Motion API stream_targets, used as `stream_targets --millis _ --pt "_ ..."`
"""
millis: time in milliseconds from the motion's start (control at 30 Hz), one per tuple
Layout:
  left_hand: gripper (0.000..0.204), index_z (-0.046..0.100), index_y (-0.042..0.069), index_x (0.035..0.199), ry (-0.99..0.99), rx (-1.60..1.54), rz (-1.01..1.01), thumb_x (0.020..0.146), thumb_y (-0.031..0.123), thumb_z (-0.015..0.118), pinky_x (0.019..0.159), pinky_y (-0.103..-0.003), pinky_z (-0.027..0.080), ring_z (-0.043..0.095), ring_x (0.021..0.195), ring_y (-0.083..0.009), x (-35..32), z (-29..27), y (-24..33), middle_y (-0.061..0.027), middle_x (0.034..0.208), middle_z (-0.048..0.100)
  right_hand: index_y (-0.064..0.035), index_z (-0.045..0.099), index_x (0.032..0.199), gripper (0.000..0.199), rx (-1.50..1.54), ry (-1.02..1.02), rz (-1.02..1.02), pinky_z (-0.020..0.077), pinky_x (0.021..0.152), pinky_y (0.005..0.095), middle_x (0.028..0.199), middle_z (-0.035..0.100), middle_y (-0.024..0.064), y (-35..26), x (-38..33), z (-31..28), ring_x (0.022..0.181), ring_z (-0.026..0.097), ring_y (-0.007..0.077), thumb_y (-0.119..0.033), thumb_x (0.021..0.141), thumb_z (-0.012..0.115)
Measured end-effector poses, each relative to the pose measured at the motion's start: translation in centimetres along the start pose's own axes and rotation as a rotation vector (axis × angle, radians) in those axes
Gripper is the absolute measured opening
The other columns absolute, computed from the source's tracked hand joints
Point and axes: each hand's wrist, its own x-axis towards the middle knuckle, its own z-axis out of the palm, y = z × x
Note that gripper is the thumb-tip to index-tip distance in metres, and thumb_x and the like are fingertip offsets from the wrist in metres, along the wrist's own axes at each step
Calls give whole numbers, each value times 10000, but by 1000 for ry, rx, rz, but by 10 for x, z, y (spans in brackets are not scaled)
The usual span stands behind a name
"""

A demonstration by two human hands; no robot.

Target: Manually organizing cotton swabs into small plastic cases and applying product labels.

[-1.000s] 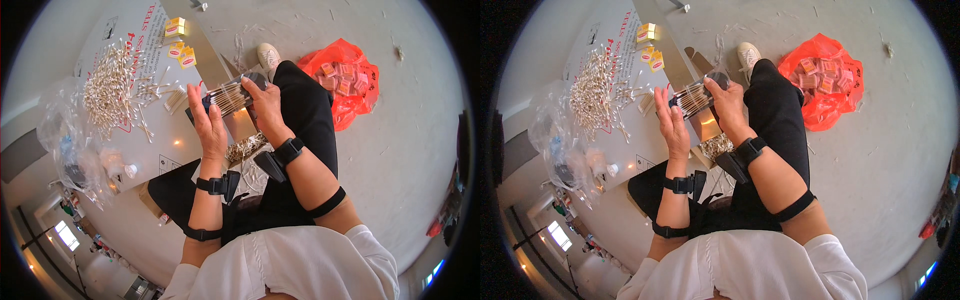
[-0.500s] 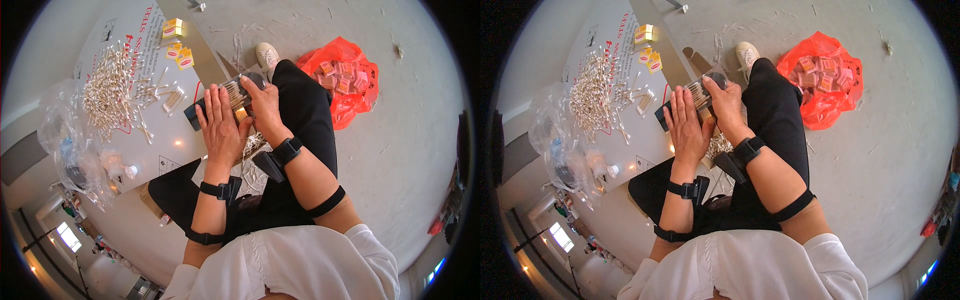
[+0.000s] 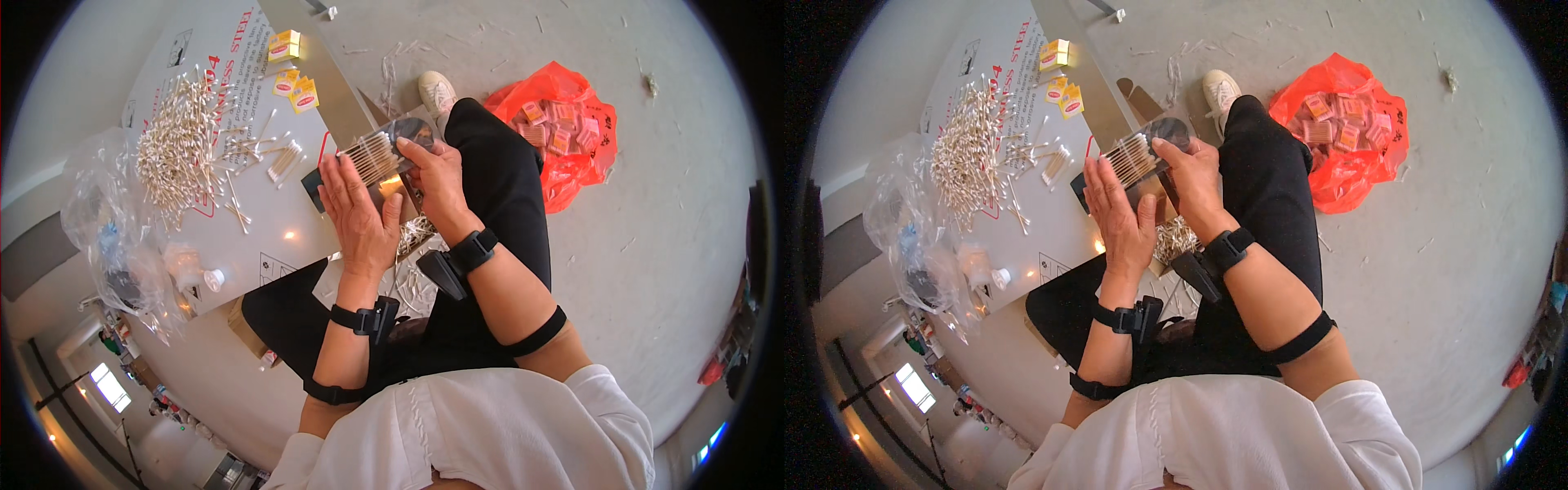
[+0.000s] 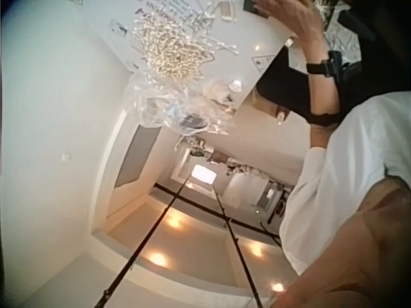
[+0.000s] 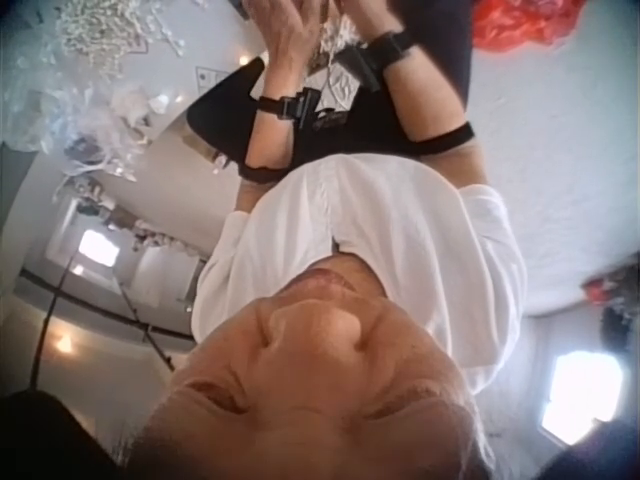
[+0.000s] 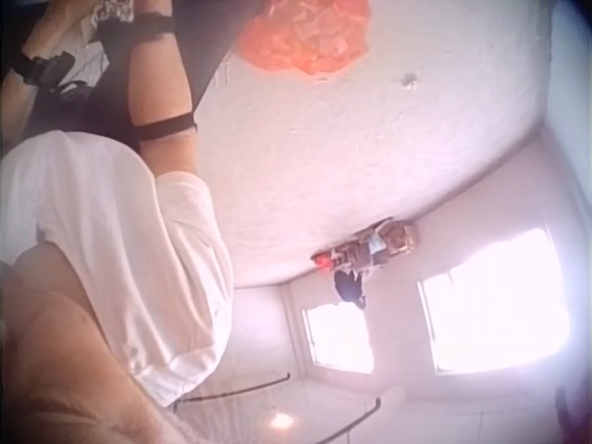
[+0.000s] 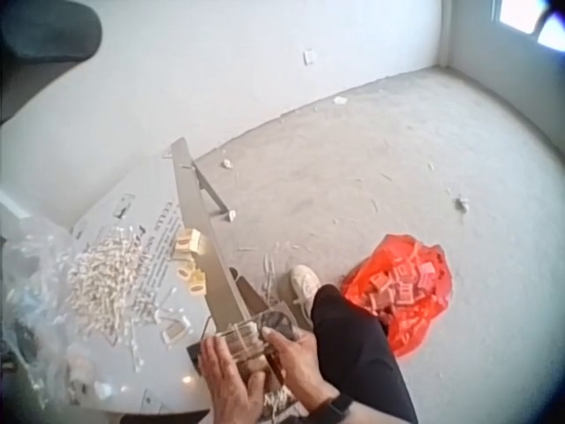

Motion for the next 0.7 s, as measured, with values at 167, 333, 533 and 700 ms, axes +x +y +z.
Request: stream_targets --millis 167,333,533,700 --pt "874 140 -22 1526 2 166 -58 949 536 486 1170 -561 96 111 1477 -414 -14 7 -5 -265 1584 117 -58 692 831 69 -23 -16 -1 296 451 200 620 557 -62 2 -6 -2 483 395 16 -86 814 753" --pt "875 143 -38 1519 -53 226 -77 954 548 464 1168 -563 97 113 1473 -425 -13 4 -3 -272 1582 118 -50 695 819 64 -160 0 -76 294 460 192 611 519 -73 4 -3 -2 493 385 16 -63 795 753" --pt "879 154 -50 1513 -13 198 -103 951 544 475 1166 -566 91 106 1475 -421 -14 3 -12 -275 1582 119 -46 633 685 184 89 9 68 380 485 232 645 595 -4 3 -2 -12 542 499 61 -109 831 725" --pt "884 153 -46 1517 -48 252 -105 949 557 463 1165 -567 83 97 1480 -410 -13 4 -11 -258 1589 118 -53 583 641 245 19 32 3 384 482 234 625 574 -1 6 -7 -8 528 485 68 -86 839 723"
